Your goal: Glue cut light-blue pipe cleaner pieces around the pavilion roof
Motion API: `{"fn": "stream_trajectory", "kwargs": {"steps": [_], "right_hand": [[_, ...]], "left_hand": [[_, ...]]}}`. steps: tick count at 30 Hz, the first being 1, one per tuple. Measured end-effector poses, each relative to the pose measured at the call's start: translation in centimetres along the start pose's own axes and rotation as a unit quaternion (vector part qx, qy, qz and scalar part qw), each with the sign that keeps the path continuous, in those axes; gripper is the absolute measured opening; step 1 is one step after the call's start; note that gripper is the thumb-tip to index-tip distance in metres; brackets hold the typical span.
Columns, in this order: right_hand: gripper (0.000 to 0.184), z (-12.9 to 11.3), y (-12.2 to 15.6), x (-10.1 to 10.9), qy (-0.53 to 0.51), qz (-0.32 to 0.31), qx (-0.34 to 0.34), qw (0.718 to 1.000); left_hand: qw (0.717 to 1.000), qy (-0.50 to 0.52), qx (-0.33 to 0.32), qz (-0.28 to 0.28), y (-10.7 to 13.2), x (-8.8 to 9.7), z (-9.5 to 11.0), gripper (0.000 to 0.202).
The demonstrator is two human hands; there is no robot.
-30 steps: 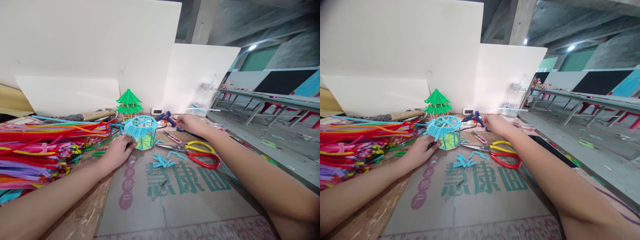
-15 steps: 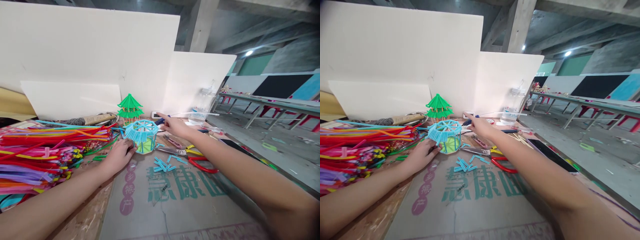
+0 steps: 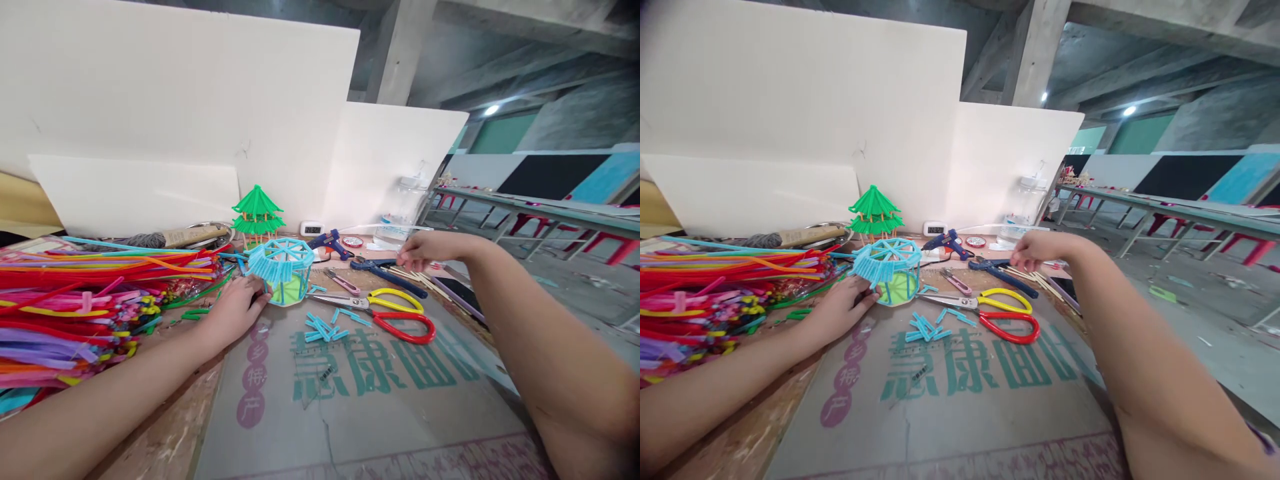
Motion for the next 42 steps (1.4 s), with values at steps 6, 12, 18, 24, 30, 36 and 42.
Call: {"fn": "stream_trajectory", "kwargs": {"steps": [6,12,18,24,30,36,42], "right_hand": [[0.024,6.2,2.6,4.5,0.051,0.103,-0.177,0.977],[0.021,9.0,4.9,7.3,0.033,0.156,-0.233,0.959],[0.027,0.1,4.2,4.4,-0.096,0.078,0.096,0.988],[0.023,-7.5,2.7,0.4,-0.02,0.054,0.197,0.979],[0.02,-9.6,0.6,-1.9,0.156,0.151,0.243,0.945],[0.037,-9.1,-0.5,-2.1,0.165,0.239,0.202,0.935],[0.037,-9.0,-1.1,-2.3,0.145,0.274,0.169,0.936]], "left_hand": [[1.0,-0.002,0.005,0.001,0.0,0.1,0.1,0.028],[1.0,0.0,0.002,-0.002,0.0,-0.1,0.0,0.03],[1.0,0.001,0.001,-0.005,0.0,0.1,0.2,0.029],[1.0,-0.006,-0.002,0.0,0.0,0.2,0.3,0.026],[1.0,-0.002,0.002,-0.004,0.0,0.1,0.2,0.029],[1.0,-0.002,0.001,-0.008,0.0,0.1,0.3,0.028],[1.0,-0.003,0.002,-0.005,-0.1,-0.1,0.0,0.029]]}}
Point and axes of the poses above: each hand's wrist, its own y-axis away from the middle knuckle, its own x-axis out of the back of the hand, z = x × y, the point moved 7 cm from there along -y, towards the middle knuckle, and after that the axes turned 3 degrees about x, right-handed, at the moved point
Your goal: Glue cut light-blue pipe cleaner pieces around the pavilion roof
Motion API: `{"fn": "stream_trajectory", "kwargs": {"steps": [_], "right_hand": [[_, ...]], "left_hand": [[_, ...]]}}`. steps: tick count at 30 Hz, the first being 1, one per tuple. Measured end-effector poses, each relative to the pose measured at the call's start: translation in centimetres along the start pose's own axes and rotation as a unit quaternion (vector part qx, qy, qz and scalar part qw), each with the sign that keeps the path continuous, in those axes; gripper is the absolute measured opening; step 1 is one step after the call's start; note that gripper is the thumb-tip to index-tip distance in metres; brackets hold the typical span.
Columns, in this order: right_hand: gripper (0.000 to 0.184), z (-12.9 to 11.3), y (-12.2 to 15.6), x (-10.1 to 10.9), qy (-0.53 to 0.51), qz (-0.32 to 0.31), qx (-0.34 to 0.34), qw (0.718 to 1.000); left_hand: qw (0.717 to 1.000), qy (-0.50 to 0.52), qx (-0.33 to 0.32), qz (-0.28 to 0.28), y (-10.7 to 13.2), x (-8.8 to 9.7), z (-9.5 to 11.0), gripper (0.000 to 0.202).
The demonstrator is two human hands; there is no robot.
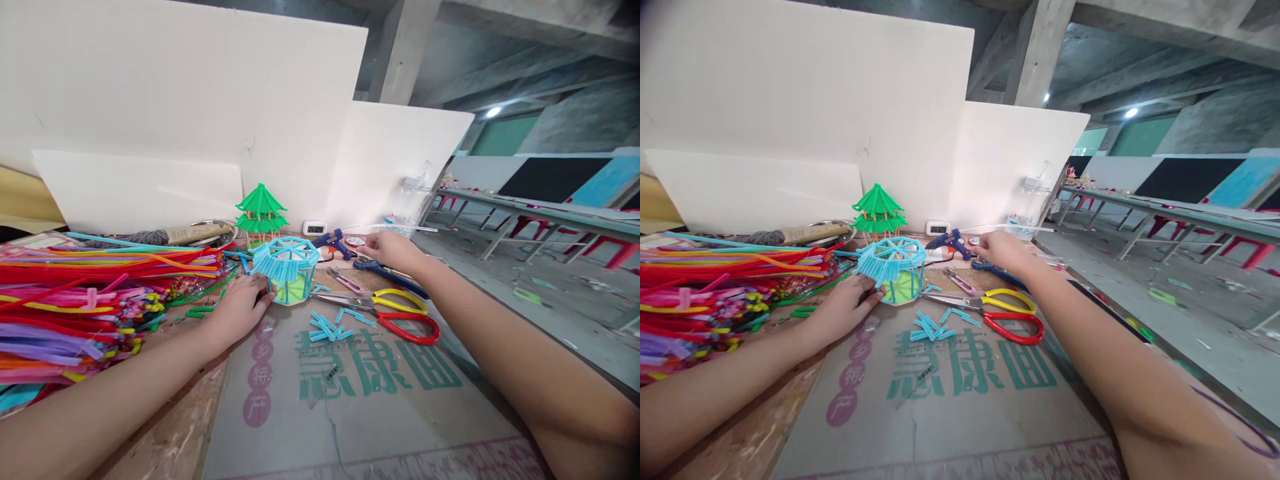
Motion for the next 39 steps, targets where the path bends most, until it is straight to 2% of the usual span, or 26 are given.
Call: {"fn": "stream_trajectory", "kwargs": {"steps": [4,8,12,16,19,23,28,32,34,36,39], "right_hand": [[0.038,0.8,-1.8,-1.7,-0.042,0.025,-0.027,0.998],[0.056,1.5,-4.5,-4.7,-0.096,-0.013,-0.05,0.994],[0.046,0.7,-6.0,-6.9,-0.12,-0.044,-0.063,0.99],[0.036,0.1,-6.2,-7.6,-0.122,-0.04,-0.091,0.988],[0.03,0.1,-5.9,-7.4,-0.132,-0.043,-0.108,0.984],[0.026,-0.2,-5.3,-6.1,-0.178,-0.05,-0.11,0.977],[0.024,-2.5,-3.7,-3.3,-0.29,-0.039,-0.066,0.954],[0.019,-4.4,-0.6,-0.6,-0.329,0.009,-0.051,0.943],[0.024,-5.2,1.6,0.5,-0.384,0.059,-0.039,0.921],[0.032,-6.2,4.0,0.8,-0.434,0.083,-0.015,0.897],[0.035,-7.9,6.8,0.0,-0.449,0.045,0.004,0.892]], "left_hand": [[1.0,0.003,-0.004,0.004,0.0,0.1,0.1,0.027],[1.0,-0.002,0.001,0.007,0.0,0.2,0.2,0.025],[1.0,-0.01,0.004,0.001,0.0,0.3,0.4,0.025],[1.0,-0.008,0.004,-0.002,0.0,0.3,0.5,0.026],[1.0,-0.01,0.006,-0.002,0.0,0.3,0.4,0.026],[1.0,-0.008,0.008,-0.001,0.0,0.2,0.3,0.024],[1.0,0.002,0.004,0.001,0.0,0.3,0.4,0.024],[1.0,-0.002,0.004,0.001,0.0,0.3,0.4,0.024],[1.0,-0.003,0.004,0.001,0.0,0.3,0.3,0.024],[1.0,-0.001,0.002,0.003,0.1,0.3,0.4,0.024],[1.0,0.0,-0.001,0.006,0.1,0.3,0.5,0.025]]}}
Point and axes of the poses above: each hand's wrist, its own y-axis away from the middle knuckle, its own x-axis out of the back of the hand, z = x × y, the point moved 7 cm from there along -y, towards the middle knuckle, and after that the axes turned 3 degrees about x, right-handed, at the moved point
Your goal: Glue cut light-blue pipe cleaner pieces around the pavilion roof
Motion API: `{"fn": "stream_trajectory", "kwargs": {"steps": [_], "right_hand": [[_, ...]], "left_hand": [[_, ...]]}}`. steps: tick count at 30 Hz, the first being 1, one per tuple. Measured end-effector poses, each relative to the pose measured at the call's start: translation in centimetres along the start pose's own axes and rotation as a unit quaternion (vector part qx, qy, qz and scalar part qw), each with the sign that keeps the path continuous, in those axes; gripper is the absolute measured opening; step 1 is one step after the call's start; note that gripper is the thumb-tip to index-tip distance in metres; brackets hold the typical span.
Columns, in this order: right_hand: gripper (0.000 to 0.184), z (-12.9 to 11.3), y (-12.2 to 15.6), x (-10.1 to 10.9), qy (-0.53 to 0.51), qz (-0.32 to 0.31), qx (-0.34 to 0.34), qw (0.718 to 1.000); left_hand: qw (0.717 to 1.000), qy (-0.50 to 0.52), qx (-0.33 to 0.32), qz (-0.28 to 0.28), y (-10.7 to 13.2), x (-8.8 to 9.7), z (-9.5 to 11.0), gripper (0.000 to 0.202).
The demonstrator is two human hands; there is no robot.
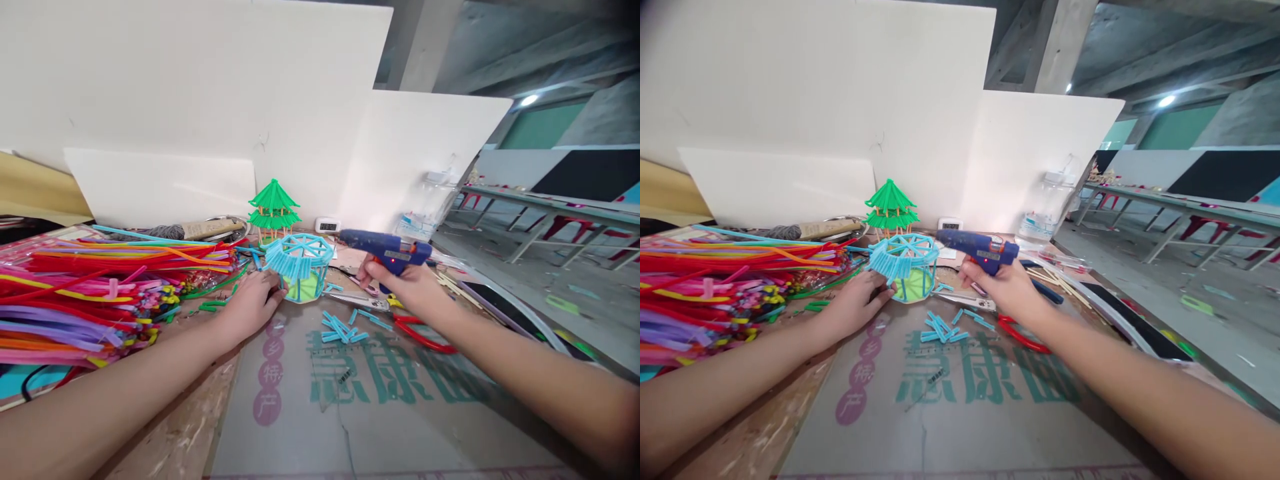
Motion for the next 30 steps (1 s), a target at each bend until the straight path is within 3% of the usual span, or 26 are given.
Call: {"fn": "stream_trajectory", "kwargs": {"steps": [6,10,17,21,30], "right_hand": [[0.034,-1.2,1.3,-1.1,-0.015,-0.019,0.05,0.998],[0.042,-0.8,1.1,-0.6,0.037,-0.02,0.049,0.998],[0.04,-0.6,2.0,-0.2,0.142,-0.004,0.039,0.989],[0.031,-1.7,2.3,-0.8,0.147,-0.027,0.065,0.987],[0.037,-2.0,2.2,-1.0,0.186,-0.032,0.069,0.98]], "left_hand": [[1.0,0.009,0.001,0.001,0.0,0.1,0.1,0.025],[1.0,0.019,0.001,0.009,0.1,0.2,-0.1,0.024],[1.0,-0.003,-0.001,0.012,0.1,0.2,-0.2,0.025],[1.0,-0.008,0.003,0.013,0.1,0.1,-0.3,0.026],[0.999,-0.032,-0.004,0.008,0.2,0.2,-0.1,0.029]]}}
Point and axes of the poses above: each hand's wrist, its own y-axis away from the middle knuckle, its own x-axis out of the back of the hand, z = x × y, the point moved 7 cm from there along -y, towards the middle knuckle, and after that the axes turned 3 degrees about x, right-handed, at the moved point
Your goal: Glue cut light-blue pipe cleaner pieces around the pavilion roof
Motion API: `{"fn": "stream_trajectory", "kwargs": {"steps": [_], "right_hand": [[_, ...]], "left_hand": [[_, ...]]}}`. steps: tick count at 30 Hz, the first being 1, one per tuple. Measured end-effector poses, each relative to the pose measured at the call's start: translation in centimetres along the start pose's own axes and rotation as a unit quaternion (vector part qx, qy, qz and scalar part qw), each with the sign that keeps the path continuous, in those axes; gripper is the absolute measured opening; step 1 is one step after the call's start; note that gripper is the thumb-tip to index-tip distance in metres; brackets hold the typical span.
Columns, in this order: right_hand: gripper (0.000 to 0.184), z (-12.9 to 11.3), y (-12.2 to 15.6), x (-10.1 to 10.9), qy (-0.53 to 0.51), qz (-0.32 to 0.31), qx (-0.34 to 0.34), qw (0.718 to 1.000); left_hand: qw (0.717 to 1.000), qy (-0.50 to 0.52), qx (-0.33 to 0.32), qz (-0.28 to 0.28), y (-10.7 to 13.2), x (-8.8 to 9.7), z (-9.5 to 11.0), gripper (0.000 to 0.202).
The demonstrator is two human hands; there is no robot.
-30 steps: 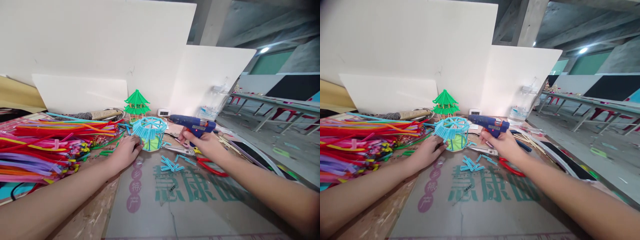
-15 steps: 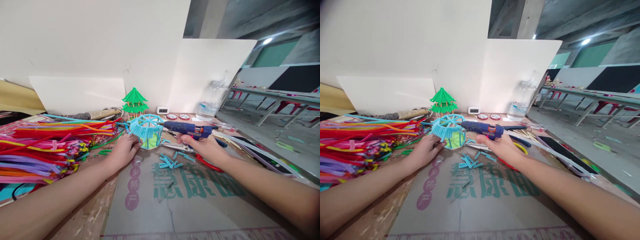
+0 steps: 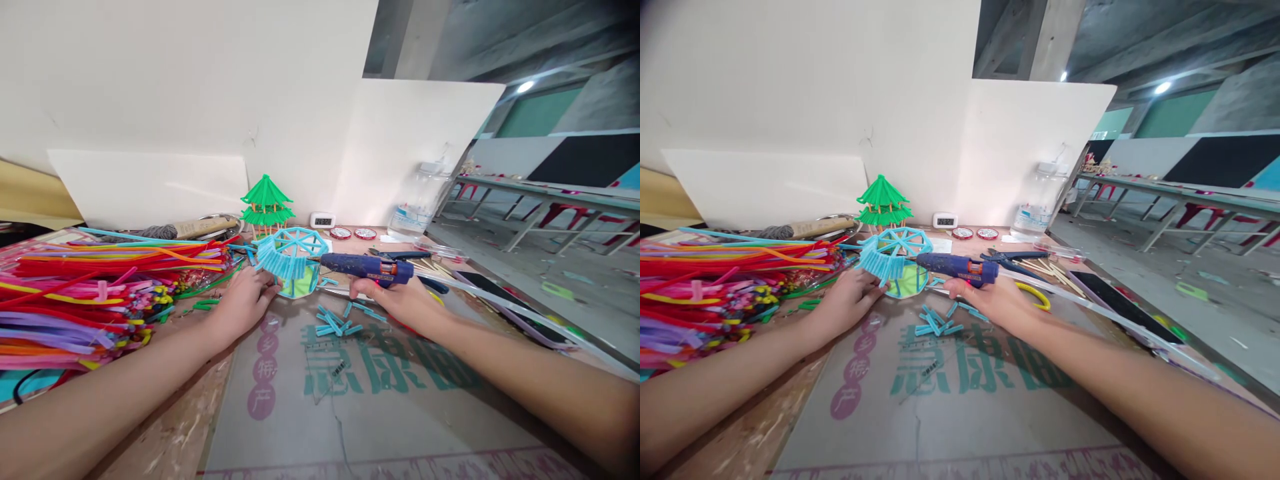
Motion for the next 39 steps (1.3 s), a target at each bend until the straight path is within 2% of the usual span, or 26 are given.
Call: {"fn": "stream_trajectory", "kwargs": {"steps": [6,18,28,39], "right_hand": [[0.036,0.4,0.2,-0.2,0.001,-0.003,-0.02,1.0],[0.037,1.2,0.5,-0.2,-0.006,0.038,-0.046,0.998],[0.033,0.0,0.3,-0.1,-0.033,0.033,0.0,0.999],[0.036,0.5,0.1,-0.8,-0.083,0.009,0.006,0.996]], "left_hand": [[1.0,-0.003,-0.003,0.002,0.0,0.1,0.1,0.028],[1.0,-0.007,-0.001,0.003,0.0,-0.1,-0.2,0.032],[1.0,-0.017,-0.005,-0.004,-0.1,-0.1,-0.1,0.031],[1.0,-0.009,-0.009,0.002,-0.1,0.0,-0.2,0.03]]}}
Point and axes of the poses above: each hand's wrist, its own y-axis away from the middle knuckle, its own x-axis out of the back of the hand, z = x × y, the point moved 7 cm from there along -y, towards the middle knuckle, and after that the axes turned 3 degrees about x, right-handed, at the moved point
